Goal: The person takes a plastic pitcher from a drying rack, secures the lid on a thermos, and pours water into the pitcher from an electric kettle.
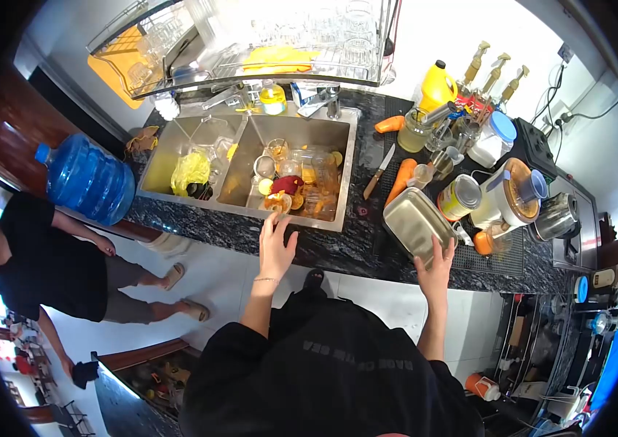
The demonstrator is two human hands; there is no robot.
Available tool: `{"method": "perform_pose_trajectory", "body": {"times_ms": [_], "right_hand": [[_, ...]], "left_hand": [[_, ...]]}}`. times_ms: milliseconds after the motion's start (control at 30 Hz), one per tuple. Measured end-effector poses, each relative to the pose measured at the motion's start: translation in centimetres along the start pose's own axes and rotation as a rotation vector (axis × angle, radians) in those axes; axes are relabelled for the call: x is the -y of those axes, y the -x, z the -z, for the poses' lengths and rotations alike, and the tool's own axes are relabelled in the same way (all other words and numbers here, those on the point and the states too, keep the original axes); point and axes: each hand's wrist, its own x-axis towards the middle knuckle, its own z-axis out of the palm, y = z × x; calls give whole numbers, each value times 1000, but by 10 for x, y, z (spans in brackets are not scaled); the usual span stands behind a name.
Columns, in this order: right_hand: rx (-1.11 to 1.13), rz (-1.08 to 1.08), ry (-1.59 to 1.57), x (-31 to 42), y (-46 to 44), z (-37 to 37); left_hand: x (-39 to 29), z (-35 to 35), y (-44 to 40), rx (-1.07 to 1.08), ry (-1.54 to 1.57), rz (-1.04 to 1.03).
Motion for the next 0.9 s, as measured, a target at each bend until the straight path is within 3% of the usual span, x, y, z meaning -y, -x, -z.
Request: {"method": "perform_pose_trajectory", "body": {"times_ms": [133,267,300,400,433,500,567,633,733,900], "right_hand": [[53,-73,0,18,0,-1],[62,-135,-15,15,10,1],[25,-97,2,9,11,1],[-73,-102,44,-3,16,2],[-104,-78,64,-8,15,4],[-153,-99,91,-7,14,9],[-177,-135,100,-2,10,14],[-202,-172,103,4,21,13],[-205,-195,78,12,26,13],[-234,-236,94,-2,35,14]], "left_hand": [[1,8,-3,-97,-87,-20],[-8,37,-27,466,-16,170],[-26,57,-42,212,-60,-182],[-138,164,-94,-250,-283,-395],[-160,188,-98,-545,-306,-555],[-189,219,-103,-828,-12,-856],[-204,224,-110,-908,345,-1182],[-216,221,-111,-876,530,-1361],[-222,217,-114,-854,659,-1459],[-223,211,-128,-882,807,-1455]]}}
